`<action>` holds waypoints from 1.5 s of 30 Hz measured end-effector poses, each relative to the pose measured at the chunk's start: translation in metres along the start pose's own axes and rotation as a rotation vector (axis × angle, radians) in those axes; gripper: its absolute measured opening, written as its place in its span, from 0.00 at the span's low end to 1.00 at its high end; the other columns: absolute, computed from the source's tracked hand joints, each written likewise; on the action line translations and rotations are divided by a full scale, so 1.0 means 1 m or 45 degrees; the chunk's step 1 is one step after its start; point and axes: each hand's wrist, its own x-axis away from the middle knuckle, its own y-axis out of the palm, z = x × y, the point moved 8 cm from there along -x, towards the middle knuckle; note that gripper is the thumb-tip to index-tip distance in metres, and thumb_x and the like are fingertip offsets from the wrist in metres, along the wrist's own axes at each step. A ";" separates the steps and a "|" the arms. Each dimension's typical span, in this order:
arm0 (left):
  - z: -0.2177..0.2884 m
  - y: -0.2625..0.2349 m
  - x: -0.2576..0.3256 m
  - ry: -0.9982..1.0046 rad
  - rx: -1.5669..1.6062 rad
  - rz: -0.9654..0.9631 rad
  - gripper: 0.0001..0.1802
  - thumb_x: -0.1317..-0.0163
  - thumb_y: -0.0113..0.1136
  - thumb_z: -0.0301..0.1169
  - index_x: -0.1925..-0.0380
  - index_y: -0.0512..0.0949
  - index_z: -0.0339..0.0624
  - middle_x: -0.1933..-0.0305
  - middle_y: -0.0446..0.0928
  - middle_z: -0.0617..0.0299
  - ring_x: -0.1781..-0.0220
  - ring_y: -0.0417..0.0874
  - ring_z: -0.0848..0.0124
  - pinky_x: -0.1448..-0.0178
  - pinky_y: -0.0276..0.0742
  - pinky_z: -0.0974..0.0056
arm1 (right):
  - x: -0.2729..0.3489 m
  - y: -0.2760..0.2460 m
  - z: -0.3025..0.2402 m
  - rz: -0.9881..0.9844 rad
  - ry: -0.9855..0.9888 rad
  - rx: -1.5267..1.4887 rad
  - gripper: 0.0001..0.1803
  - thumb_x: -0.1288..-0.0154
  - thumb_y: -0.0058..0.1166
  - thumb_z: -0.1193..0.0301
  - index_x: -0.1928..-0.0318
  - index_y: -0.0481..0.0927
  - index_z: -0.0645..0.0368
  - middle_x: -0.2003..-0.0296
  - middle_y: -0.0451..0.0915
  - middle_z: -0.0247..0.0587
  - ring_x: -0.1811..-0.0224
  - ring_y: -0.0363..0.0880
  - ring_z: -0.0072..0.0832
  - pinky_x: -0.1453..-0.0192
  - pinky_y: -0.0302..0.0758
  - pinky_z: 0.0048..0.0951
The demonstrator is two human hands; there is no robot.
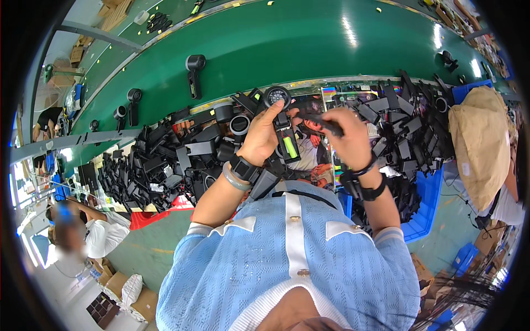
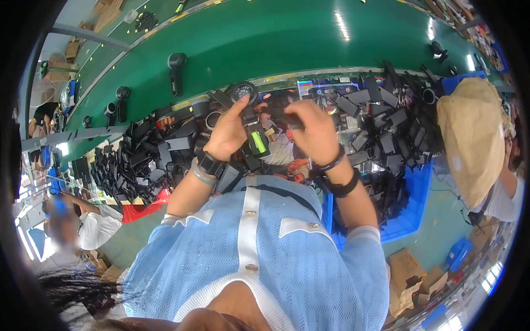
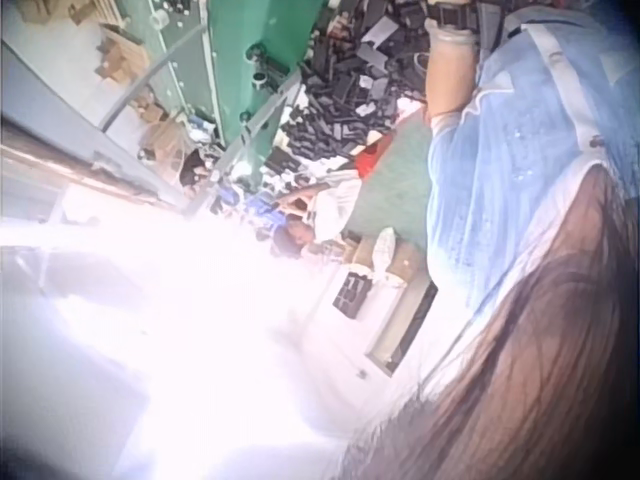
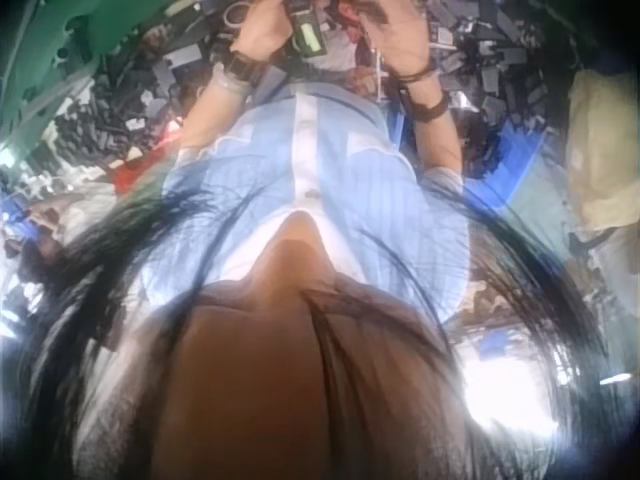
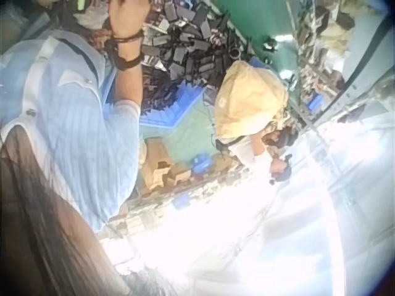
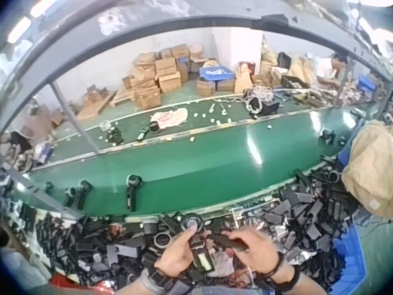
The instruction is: Manually assembling and inspecting handheld barcode scanners or similar electronic devices on a factory production line.
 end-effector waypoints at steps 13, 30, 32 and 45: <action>0.002 -0.005 -0.002 0.194 0.080 -0.056 0.09 0.37 0.56 0.27 0.58 0.73 0.38 0.58 0.78 0.55 0.56 0.79 0.64 0.50 0.78 0.60 | 0.014 0.055 -0.036 -0.349 -0.361 0.520 0.26 0.54 0.53 0.77 0.49 0.74 0.60 0.50 0.72 0.42 0.49 0.74 0.37 0.50 0.73 0.34; 0.045 0.043 0.039 0.844 -0.032 -0.191 0.21 0.38 0.53 0.20 0.43 0.67 0.39 0.38 0.68 0.55 0.34 0.65 0.61 0.31 0.60 0.57 | 0.041 0.089 0.040 0.004 0.929 -1.382 0.19 0.29 0.42 0.61 0.51 0.69 0.67 0.63 0.80 0.47 0.64 0.83 0.32 0.59 0.81 0.28; 0.049 0.041 0.028 0.848 -0.004 -0.152 0.22 0.38 0.53 0.19 0.43 0.66 0.39 0.38 0.68 0.55 0.34 0.66 0.61 0.32 0.61 0.58 | 0.036 0.095 0.056 -0.001 0.939 -1.323 0.20 0.29 0.41 0.60 0.52 0.70 0.67 0.64 0.80 0.47 0.66 0.83 0.31 0.60 0.81 0.27; 0.166 -0.106 -0.177 0.508 -0.949 0.652 0.15 0.47 0.66 0.31 0.65 0.75 0.32 0.67 0.78 0.55 0.68 0.79 0.66 0.66 0.73 0.62 | 0.048 0.140 0.035 -0.844 -0.047 0.225 0.38 0.59 0.67 0.59 0.45 0.69 0.54 0.49 0.71 0.42 0.46 0.70 0.41 0.46 0.70 0.39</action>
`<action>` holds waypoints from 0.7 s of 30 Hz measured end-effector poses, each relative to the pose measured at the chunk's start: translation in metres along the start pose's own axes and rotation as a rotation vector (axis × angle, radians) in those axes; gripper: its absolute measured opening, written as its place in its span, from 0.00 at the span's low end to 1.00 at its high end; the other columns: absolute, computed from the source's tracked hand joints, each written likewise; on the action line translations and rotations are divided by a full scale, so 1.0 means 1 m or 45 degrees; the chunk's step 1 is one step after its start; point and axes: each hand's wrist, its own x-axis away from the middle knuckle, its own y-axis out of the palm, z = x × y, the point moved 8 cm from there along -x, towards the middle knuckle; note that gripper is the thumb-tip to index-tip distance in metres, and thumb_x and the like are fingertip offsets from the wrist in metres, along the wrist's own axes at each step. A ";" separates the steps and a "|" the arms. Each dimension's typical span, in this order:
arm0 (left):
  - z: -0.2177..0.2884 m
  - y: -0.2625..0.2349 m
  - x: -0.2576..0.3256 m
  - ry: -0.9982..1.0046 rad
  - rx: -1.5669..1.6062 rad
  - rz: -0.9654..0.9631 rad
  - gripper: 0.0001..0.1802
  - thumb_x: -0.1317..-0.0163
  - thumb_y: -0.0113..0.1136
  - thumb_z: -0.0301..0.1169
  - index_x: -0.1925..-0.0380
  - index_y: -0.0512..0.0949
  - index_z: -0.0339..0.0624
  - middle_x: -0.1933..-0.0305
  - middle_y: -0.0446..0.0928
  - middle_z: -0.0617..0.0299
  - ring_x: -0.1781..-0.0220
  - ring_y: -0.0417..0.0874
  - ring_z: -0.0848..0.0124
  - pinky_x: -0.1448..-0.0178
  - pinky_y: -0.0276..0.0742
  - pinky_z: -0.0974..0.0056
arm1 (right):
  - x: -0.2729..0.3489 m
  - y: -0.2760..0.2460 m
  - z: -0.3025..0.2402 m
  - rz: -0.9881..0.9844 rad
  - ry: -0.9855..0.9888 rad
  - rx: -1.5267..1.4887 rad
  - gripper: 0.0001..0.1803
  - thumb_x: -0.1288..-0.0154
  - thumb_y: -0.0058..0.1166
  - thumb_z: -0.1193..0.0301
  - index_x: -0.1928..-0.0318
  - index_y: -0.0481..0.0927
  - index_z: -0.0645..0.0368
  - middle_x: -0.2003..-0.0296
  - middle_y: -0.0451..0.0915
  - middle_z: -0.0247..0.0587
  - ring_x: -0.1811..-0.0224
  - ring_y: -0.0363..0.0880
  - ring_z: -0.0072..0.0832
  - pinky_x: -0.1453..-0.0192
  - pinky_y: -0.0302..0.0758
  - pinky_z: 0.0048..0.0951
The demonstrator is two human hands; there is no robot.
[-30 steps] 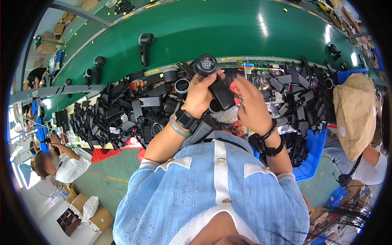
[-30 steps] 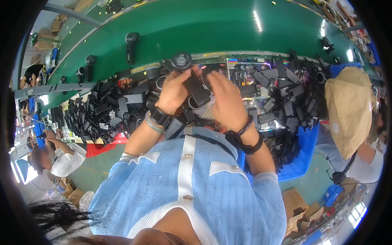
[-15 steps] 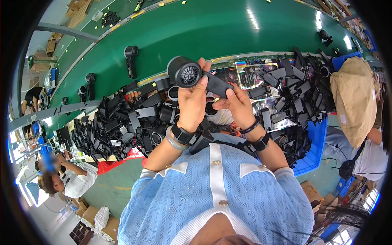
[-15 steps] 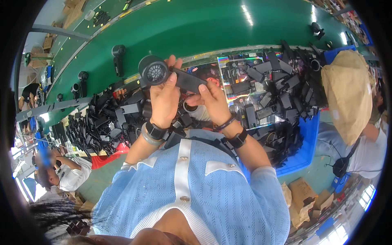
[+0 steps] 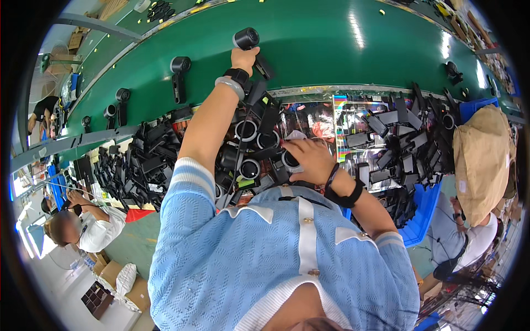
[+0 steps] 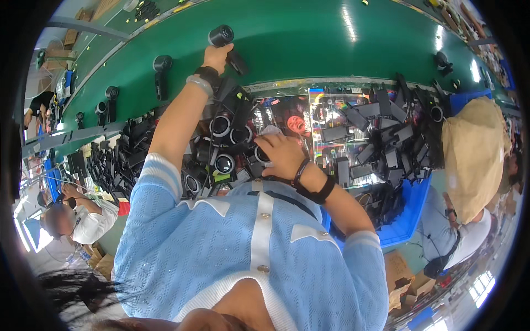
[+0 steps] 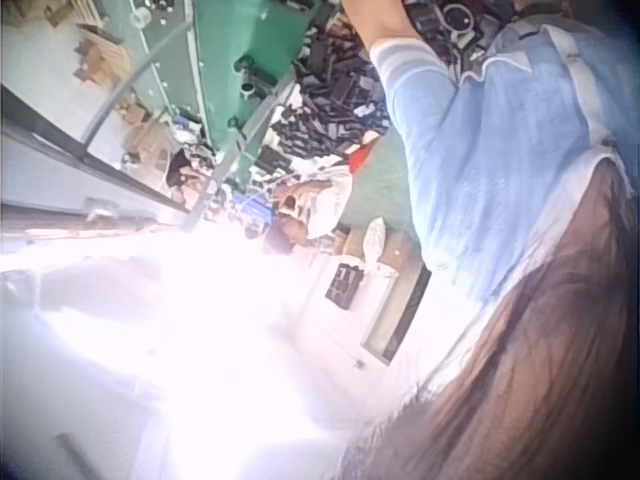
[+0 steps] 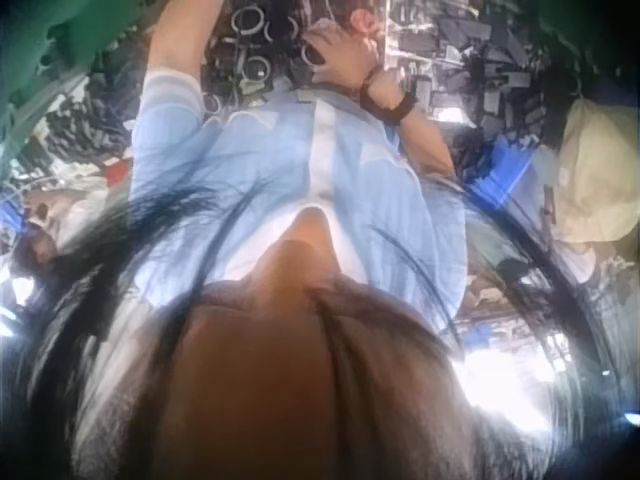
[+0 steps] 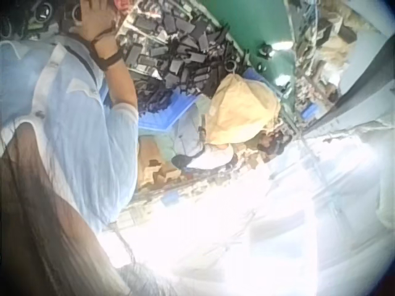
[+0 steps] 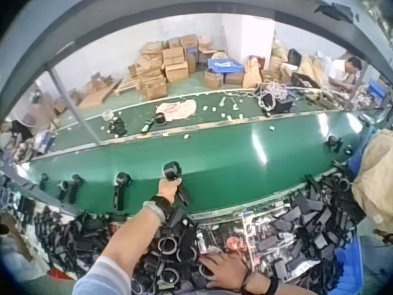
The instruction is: Manually assembling and inspecting handheld barcode scanners or similar electronic devices on a factory production line.
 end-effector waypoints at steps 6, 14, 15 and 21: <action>0.026 -0.002 0.031 0.334 -0.357 0.135 0.29 0.54 0.68 0.39 0.56 0.72 0.28 0.54 0.75 0.40 0.50 0.77 0.50 0.45 0.71 0.55 | 0.006 0.009 0.026 -0.039 0.166 -0.289 0.36 0.60 0.68 0.65 0.46 0.69 0.55 0.51 0.72 0.45 0.50 0.73 0.43 0.47 0.71 0.41; 0.039 0.023 0.240 0.272 0.032 -1.075 0.30 0.30 0.38 0.50 0.42 0.67 0.36 0.42 0.70 0.54 0.39 0.70 0.65 0.35 0.63 0.60 | 0.025 -0.066 0.016 -0.011 0.141 -1.241 0.37 0.58 0.69 0.71 0.44 0.67 0.59 0.50 0.71 0.37 0.43 0.67 0.28 0.37 0.61 0.29; 0.034 0.027 0.253 0.178 0.144 -1.102 0.32 0.30 0.38 0.52 0.42 0.67 0.35 0.43 0.71 0.54 0.41 0.71 0.67 0.36 0.64 0.62 | 0.025 -0.071 0.013 -0.009 0.146 -1.344 0.37 0.57 0.68 0.72 0.43 0.67 0.59 0.50 0.71 0.37 0.41 0.66 0.28 0.35 0.59 0.29; 0.008 0.035 0.282 -0.051 0.248 -1.236 0.27 0.32 0.46 0.48 0.49 0.73 0.34 0.53 0.77 0.59 0.52 0.75 0.74 0.45 0.69 0.68 | 0.035 -0.088 0.015 0.089 0.083 -1.289 0.37 0.55 0.66 0.72 0.42 0.66 0.61 0.47 0.70 0.38 0.43 0.68 0.25 0.37 0.62 0.29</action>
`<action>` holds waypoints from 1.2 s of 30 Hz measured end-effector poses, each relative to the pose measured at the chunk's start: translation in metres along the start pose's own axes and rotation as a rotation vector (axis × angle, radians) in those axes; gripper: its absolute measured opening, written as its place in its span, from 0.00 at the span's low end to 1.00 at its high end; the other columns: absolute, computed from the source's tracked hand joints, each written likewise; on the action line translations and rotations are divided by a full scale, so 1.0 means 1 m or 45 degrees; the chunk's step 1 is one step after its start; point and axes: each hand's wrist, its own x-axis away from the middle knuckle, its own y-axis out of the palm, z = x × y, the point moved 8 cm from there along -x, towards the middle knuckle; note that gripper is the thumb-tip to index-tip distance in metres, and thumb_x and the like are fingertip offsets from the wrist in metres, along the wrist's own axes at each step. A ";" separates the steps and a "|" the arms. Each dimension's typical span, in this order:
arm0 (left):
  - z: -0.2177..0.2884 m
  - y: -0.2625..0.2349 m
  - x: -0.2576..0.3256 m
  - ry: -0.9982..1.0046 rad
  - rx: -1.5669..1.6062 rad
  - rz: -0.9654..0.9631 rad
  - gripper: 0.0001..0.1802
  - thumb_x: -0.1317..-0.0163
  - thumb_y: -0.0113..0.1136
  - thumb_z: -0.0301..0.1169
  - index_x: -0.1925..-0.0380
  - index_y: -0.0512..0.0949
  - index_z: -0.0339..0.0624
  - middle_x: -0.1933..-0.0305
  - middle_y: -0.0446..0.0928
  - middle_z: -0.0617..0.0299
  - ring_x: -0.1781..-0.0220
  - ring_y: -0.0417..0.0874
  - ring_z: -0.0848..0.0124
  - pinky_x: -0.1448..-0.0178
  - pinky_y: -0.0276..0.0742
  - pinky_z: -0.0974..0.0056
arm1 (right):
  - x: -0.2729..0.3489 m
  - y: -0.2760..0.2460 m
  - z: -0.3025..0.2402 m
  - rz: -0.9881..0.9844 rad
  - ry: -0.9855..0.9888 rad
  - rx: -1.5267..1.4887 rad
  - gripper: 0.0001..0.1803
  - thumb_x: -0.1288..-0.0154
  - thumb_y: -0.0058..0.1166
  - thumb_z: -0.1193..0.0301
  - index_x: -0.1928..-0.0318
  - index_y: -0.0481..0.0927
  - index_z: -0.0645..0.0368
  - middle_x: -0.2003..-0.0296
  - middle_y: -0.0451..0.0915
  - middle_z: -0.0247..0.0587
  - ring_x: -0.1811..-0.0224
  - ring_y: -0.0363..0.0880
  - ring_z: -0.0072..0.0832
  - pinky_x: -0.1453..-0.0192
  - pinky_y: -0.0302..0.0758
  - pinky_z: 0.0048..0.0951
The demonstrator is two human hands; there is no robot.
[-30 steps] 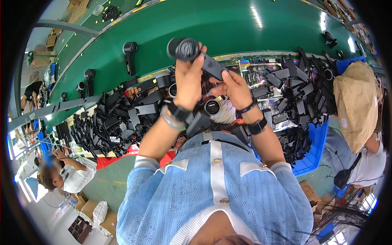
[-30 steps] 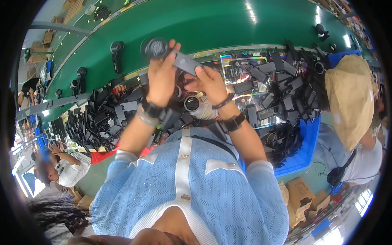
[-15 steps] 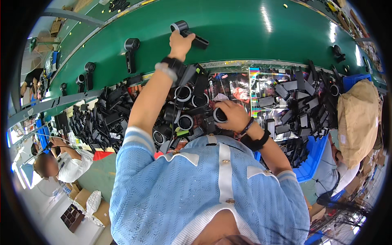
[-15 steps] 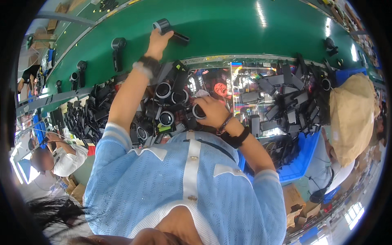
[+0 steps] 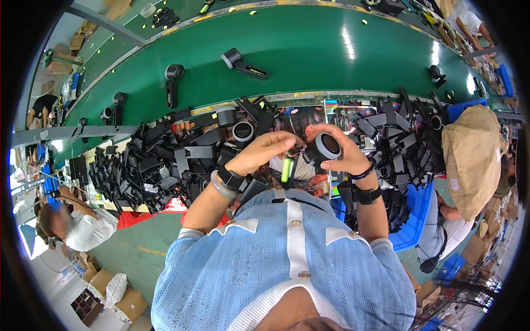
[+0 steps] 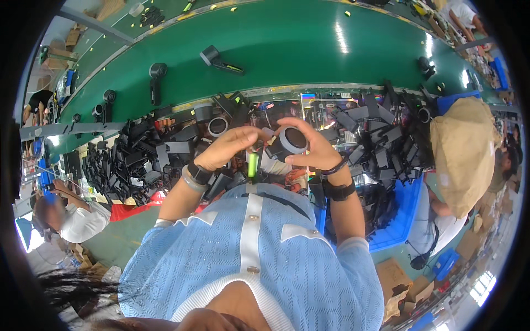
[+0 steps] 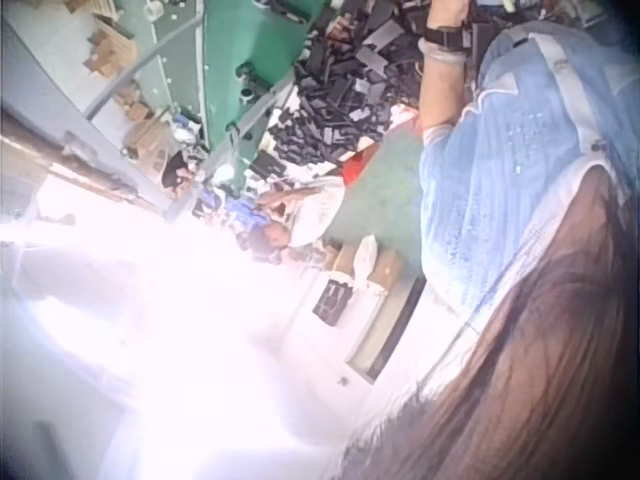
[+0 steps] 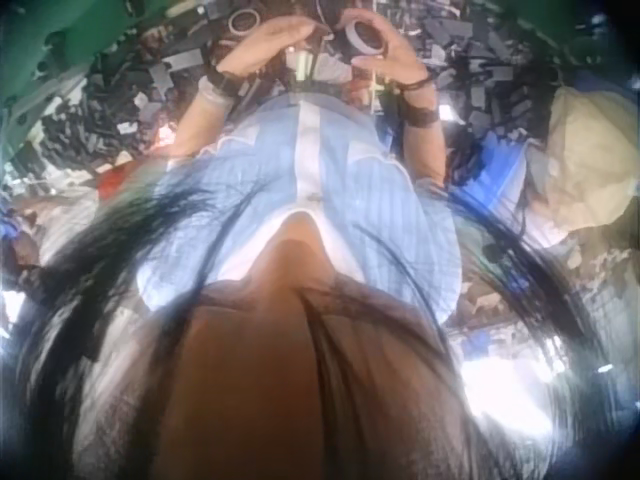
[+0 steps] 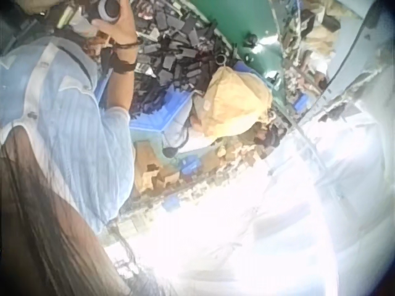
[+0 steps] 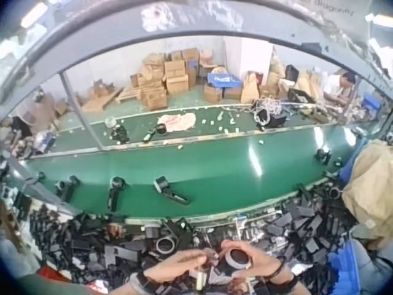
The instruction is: Manually assembling and inspecting handheld barcode scanners or similar electronic devices on a factory production line.
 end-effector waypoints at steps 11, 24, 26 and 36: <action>-0.015 0.045 0.012 -0.140 0.847 -0.248 0.32 0.34 0.40 0.56 0.45 0.66 0.39 0.59 0.74 0.52 0.57 0.79 0.60 0.53 0.77 0.52 | 0.016 -0.008 0.008 0.305 -0.088 -0.307 0.32 0.48 0.62 0.59 0.45 0.69 0.61 0.49 0.73 0.40 0.48 0.73 0.28 0.45 0.71 0.28; 0.000 0.054 0.015 0.054 0.899 -0.259 0.27 0.30 0.38 0.48 0.40 0.64 0.40 0.61 0.72 0.61 0.70 0.70 0.75 0.73 0.70 0.72 | 0.014 -0.005 0.029 0.342 -0.021 -0.757 0.29 0.39 0.54 0.54 0.47 0.67 0.62 0.54 0.76 0.43 0.62 0.79 0.29 0.72 0.76 0.25; 0.004 0.056 0.016 0.065 0.878 -0.269 0.26 0.30 0.42 0.46 0.40 0.64 0.40 0.61 0.72 0.61 0.70 0.70 0.76 0.73 0.70 0.72 | 0.014 -0.004 0.033 0.344 -0.012 -0.775 0.29 0.39 0.54 0.54 0.47 0.67 0.62 0.54 0.76 0.43 0.62 0.79 0.29 0.72 0.76 0.25; 0.017 0.040 0.013 0.391 0.065 0.073 0.28 0.37 0.57 0.32 0.38 0.61 0.39 0.60 0.72 0.61 0.65 0.75 0.76 0.65 0.74 0.71 | 0.014 -0.005 0.019 0.305 -0.061 -0.794 0.38 0.45 0.60 0.50 0.43 0.63 0.63 0.50 0.73 0.47 0.61 0.80 0.31 0.73 0.78 0.25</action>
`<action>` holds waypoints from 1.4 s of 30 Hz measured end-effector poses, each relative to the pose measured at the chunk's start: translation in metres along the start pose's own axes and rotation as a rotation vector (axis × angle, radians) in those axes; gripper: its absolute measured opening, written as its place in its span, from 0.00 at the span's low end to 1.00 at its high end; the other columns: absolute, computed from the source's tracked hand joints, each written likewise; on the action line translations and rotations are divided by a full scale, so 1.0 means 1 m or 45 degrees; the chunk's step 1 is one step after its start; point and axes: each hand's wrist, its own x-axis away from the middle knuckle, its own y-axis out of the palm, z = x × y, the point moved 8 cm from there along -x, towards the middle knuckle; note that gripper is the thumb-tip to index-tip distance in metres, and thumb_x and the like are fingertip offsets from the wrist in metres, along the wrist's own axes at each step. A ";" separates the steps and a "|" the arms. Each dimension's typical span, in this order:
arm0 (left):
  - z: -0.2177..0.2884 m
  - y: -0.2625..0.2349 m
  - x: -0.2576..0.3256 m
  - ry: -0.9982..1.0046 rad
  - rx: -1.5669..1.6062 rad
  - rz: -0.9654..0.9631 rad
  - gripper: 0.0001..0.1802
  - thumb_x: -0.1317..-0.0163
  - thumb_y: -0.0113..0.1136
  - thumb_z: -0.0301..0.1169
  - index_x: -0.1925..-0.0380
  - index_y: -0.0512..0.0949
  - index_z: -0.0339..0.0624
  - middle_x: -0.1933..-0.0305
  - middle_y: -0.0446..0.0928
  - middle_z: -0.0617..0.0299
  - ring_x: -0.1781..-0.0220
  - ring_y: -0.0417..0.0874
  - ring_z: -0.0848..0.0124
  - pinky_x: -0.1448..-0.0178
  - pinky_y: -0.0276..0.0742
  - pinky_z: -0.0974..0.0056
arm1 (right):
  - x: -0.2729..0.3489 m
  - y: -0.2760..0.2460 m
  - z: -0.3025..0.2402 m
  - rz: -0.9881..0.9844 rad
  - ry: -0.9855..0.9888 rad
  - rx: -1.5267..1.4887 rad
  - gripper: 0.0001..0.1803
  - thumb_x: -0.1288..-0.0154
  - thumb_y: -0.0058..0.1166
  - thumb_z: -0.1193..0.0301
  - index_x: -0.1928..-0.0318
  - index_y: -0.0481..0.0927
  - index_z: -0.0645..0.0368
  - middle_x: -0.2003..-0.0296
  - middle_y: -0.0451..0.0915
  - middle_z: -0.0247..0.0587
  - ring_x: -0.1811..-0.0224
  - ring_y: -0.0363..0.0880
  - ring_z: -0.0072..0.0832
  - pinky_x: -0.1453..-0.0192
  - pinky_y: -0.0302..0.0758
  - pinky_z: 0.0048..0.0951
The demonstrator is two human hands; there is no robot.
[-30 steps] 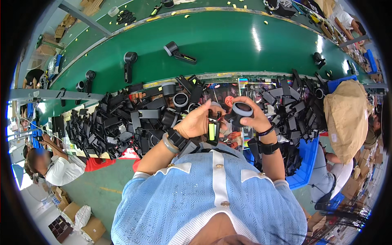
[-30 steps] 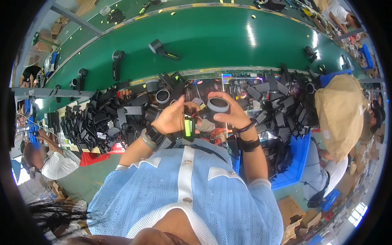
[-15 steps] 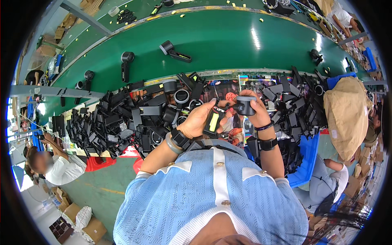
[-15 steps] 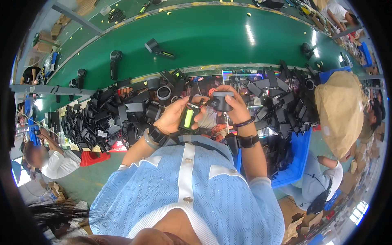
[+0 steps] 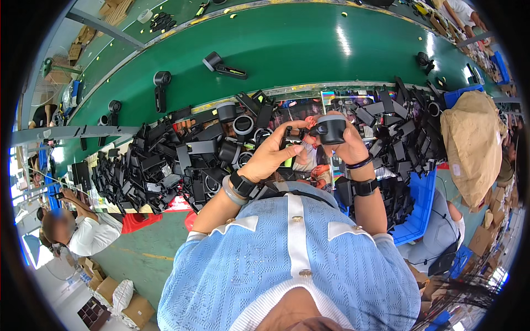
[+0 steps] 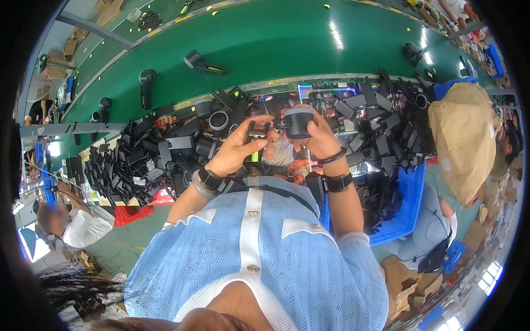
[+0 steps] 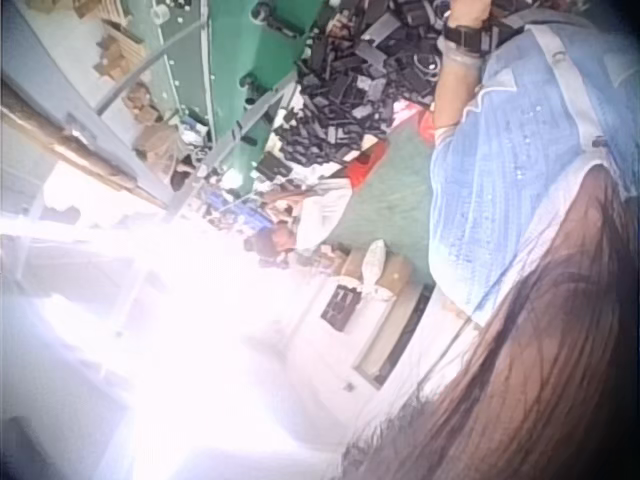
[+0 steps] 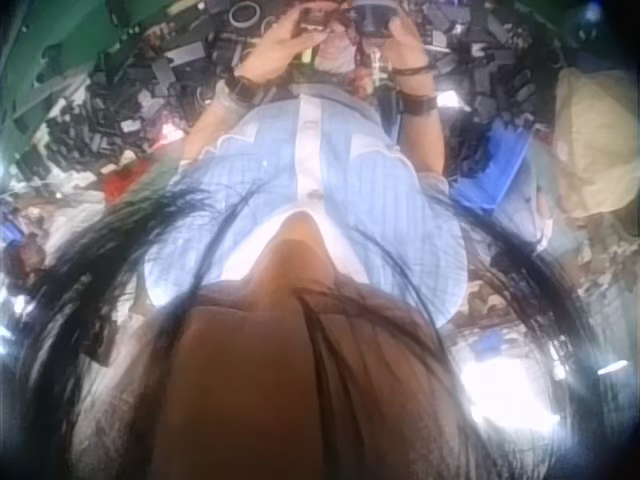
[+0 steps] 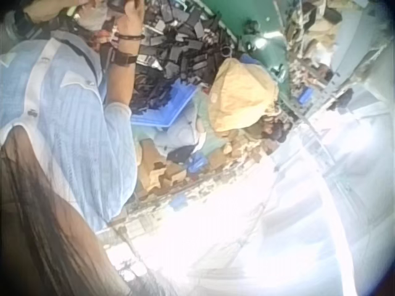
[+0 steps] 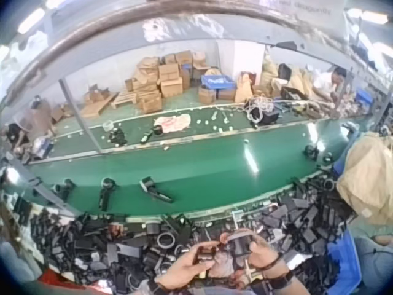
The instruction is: Manually assembling and inspecting handheld barcode scanners or similar electronic devices on a factory production line.
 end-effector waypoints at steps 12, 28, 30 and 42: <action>-0.023 -0.001 0.003 -0.321 0.566 0.052 0.33 0.30 0.30 0.55 0.43 0.65 0.36 0.66 0.73 0.58 0.74 0.73 0.73 0.71 0.74 0.69 | 0.001 0.003 -0.002 -0.038 -0.015 0.081 0.43 0.50 0.66 0.53 0.41 0.60 0.63 0.47 0.71 0.52 0.58 0.79 0.37 0.72 0.78 0.27; -0.016 0.003 -0.001 -0.136 0.677 -0.116 0.34 0.46 0.47 0.37 0.38 0.59 0.35 0.61 0.71 0.55 0.68 0.72 0.71 0.68 0.74 0.65 | 0.000 -0.005 0.010 0.003 -0.024 0.061 0.40 0.43 0.59 0.55 0.39 0.58 0.65 0.51 0.73 0.54 0.61 0.80 0.37 0.71 0.80 0.26; -0.016 0.007 0.002 -0.149 0.644 -0.178 0.37 0.47 0.50 0.34 0.36 0.56 0.34 0.56 0.69 0.56 0.62 0.72 0.70 0.63 0.77 0.63 | 0.000 -0.004 0.009 0.012 -0.034 0.061 0.39 0.43 0.59 0.54 0.39 0.59 0.66 0.52 0.73 0.54 0.61 0.80 0.37 0.71 0.80 0.26; -0.034 0.003 0.018 -0.369 0.444 -0.144 0.27 0.34 0.47 0.33 0.37 0.56 0.37 0.54 0.69 0.56 0.59 0.75 0.70 0.54 0.80 0.57 | 0.020 -0.005 0.028 0.186 0.040 -0.043 0.32 0.38 0.55 0.58 0.42 0.62 0.65 0.55 0.75 0.50 0.58 0.80 0.35 0.70 0.81 0.28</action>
